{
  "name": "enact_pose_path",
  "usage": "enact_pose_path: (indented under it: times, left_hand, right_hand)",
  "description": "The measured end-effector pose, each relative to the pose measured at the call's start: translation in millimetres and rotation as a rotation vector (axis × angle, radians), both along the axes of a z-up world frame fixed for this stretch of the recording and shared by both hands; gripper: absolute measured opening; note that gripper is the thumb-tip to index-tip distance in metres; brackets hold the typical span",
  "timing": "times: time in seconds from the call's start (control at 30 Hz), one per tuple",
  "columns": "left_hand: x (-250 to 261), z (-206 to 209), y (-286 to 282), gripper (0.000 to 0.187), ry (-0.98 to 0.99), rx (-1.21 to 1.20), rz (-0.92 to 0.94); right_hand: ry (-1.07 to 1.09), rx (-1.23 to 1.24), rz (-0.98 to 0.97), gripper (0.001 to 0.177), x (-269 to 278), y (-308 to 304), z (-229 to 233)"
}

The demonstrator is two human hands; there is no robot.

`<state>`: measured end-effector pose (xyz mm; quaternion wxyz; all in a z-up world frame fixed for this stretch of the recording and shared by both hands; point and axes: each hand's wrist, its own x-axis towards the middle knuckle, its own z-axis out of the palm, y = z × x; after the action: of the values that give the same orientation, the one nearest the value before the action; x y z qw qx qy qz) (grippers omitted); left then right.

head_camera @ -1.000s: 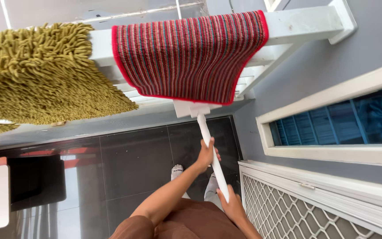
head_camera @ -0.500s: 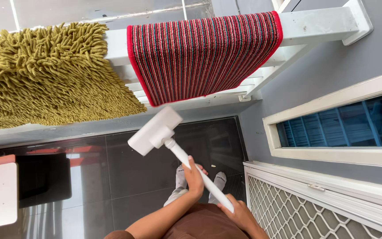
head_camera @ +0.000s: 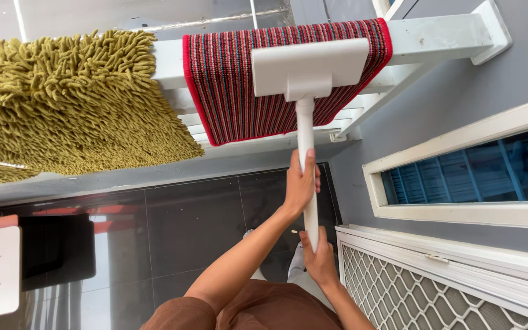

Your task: The person uses a vacuum cleaner attachment to clean several mats hanging on a railing, moving the tool across the surface of each mat one by one.

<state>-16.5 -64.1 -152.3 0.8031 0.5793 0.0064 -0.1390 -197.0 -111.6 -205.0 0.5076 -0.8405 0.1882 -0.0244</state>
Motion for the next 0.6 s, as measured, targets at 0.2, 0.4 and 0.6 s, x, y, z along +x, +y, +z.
enact_pose_path:
  times: [0.2, 0.4, 0.6]
  left_hand:
    - [6.4, -67.7, 14.7, 0.046, 0.158, 0.034, -0.014]
    - [8.8, -94.2, 25.4, 0.054, 0.309, -0.058, -0.172]
    - [-21.4, -125.7, 33.1, 0.068, 0.362, 0.051, -0.144]
  right_hand:
    - [0.125, 0.037, 0.017, 0.031, -4.6, 5.5, -4.2]
    - [0.223, 0.082, 0.019, 0.036, -4.4, 9.6, -10.6]
    - [0.468, 0.281, 0.012, 0.041, -5.3, 12.8, -17.9]
